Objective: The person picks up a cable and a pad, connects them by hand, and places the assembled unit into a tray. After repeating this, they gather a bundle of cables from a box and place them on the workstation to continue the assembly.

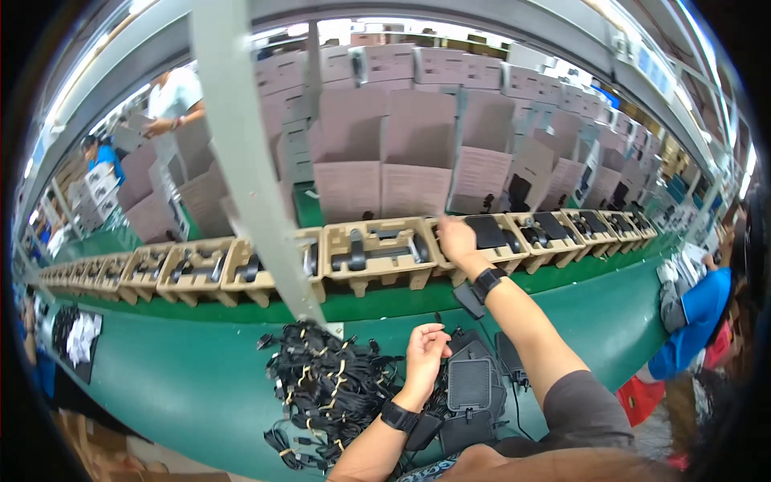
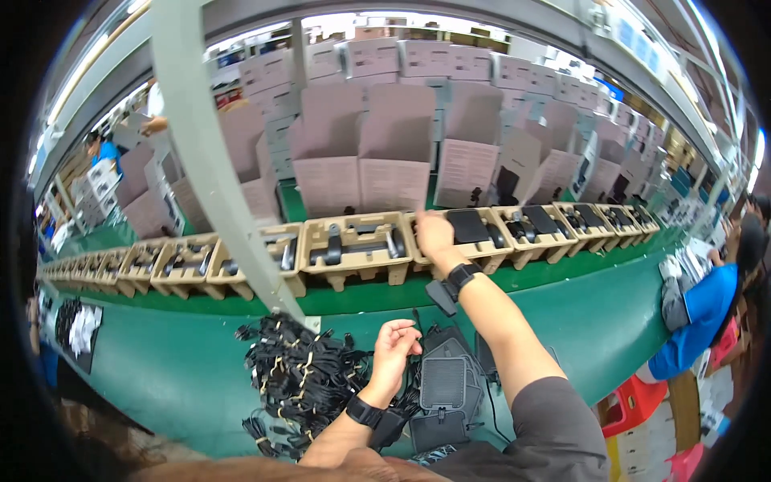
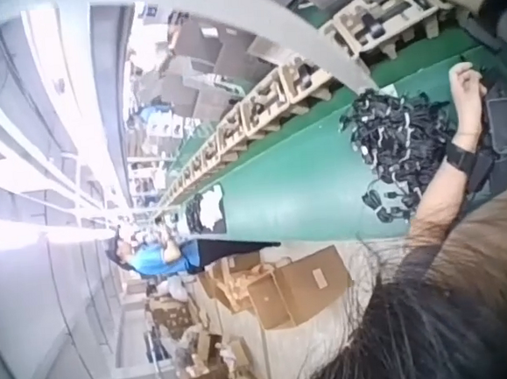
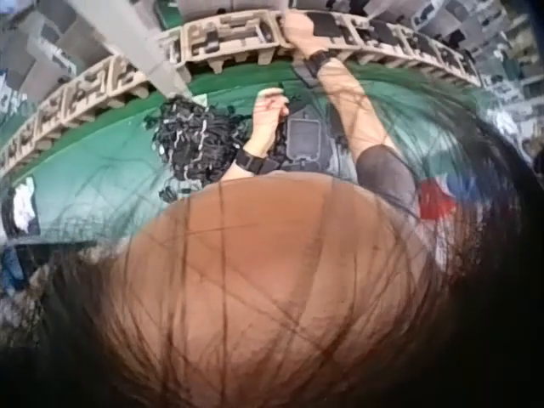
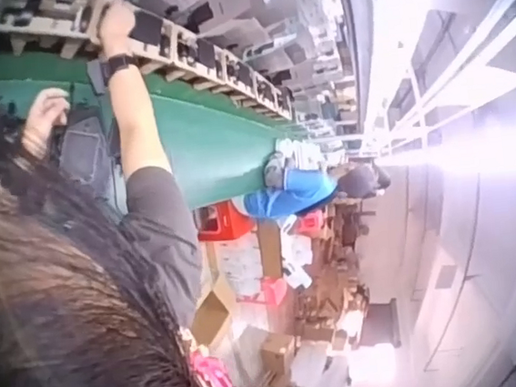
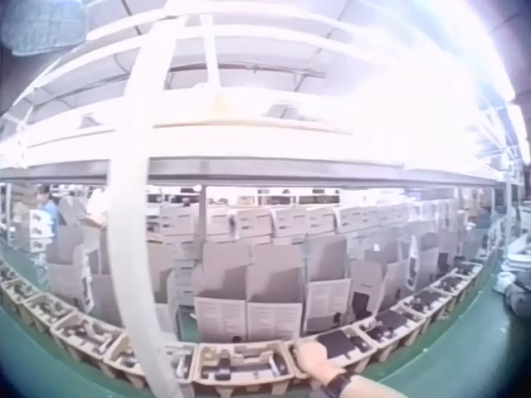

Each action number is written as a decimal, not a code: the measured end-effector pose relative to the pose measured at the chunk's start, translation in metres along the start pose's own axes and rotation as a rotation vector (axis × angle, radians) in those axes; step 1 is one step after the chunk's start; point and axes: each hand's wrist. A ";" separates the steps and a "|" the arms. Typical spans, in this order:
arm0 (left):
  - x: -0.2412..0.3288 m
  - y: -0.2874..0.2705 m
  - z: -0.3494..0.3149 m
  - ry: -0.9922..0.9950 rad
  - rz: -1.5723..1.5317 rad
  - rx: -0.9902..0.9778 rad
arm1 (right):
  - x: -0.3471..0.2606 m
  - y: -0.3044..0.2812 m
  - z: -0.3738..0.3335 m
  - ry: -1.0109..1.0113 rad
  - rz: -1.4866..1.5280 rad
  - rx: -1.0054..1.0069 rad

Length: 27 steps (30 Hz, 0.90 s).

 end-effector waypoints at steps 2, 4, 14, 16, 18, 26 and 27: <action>-0.001 -0.002 0.000 0.006 0.026 0.007 | 0.001 -0.001 0.002 0.013 -0.064 -0.154; 0.002 -0.012 -0.003 0.011 0.044 0.022 | -0.022 -0.011 -0.001 -0.086 -0.110 -0.240; -0.002 -0.034 0.000 -0.039 0.102 -0.047 | -0.027 -0.021 -0.020 0.075 -0.191 0.011; -0.003 -0.047 0.003 -0.045 0.069 -0.069 | -0.028 -0.022 -0.021 0.135 -0.236 -0.035; -0.007 -0.057 0.008 -0.053 0.090 -0.069 | -0.027 -0.019 -0.020 0.139 -0.206 -0.024; -0.006 -0.077 0.013 -0.077 0.117 -0.050 | -0.029 -0.021 -0.016 0.198 -0.044 -0.158; -0.007 -0.077 0.012 -0.063 0.123 -0.046 | -0.027 -0.021 -0.015 0.202 -0.006 -0.146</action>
Point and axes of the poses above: each hand's wrist, its own z-axis towards the middle knuckle, its own y-axis out of the palm, x = y × z
